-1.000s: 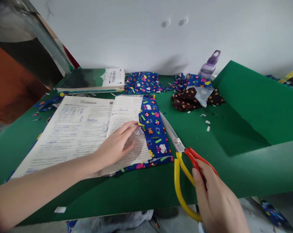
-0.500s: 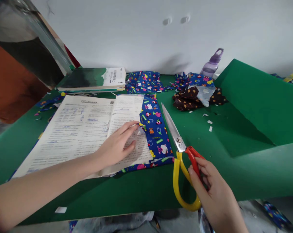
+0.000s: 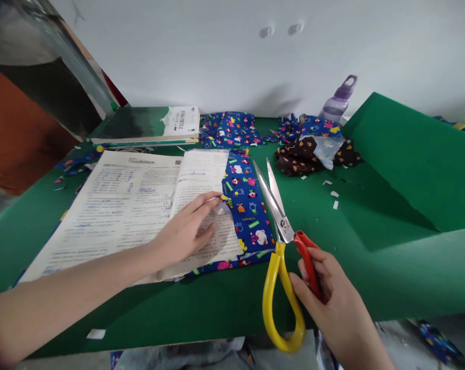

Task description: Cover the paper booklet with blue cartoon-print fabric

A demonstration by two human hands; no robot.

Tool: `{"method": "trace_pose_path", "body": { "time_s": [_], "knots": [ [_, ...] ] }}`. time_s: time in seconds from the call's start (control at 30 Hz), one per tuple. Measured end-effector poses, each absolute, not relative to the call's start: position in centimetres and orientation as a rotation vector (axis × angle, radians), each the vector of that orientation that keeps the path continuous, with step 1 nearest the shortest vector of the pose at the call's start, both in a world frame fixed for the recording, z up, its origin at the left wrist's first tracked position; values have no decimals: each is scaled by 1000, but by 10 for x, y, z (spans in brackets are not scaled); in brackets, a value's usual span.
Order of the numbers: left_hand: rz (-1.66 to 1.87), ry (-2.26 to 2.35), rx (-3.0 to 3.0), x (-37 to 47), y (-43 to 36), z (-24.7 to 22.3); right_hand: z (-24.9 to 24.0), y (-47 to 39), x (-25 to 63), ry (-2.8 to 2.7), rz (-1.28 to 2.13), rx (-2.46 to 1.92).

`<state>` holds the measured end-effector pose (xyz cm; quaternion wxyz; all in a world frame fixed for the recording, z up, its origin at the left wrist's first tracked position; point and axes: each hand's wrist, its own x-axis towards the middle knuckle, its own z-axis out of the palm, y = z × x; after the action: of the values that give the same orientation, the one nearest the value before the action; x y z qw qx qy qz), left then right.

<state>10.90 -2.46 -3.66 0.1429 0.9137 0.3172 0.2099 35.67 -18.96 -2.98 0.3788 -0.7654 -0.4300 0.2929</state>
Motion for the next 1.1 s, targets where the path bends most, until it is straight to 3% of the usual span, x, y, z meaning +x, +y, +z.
{"method": "trace_pose_path", "body": {
  "time_s": [0.27, 0.57, 1.1],
  "knots": [
    [686, 861, 2652, 109, -26, -39, -19, -192, 344, -1209, 682, -2008],
    [612, 864, 2640, 109, -26, -37, -26, -193, 358, -984, 876, -1811],
    [793, 893, 2200, 108, -18, -34, -25, -201, 365, -1426, 802, -1850]
  ]
}}
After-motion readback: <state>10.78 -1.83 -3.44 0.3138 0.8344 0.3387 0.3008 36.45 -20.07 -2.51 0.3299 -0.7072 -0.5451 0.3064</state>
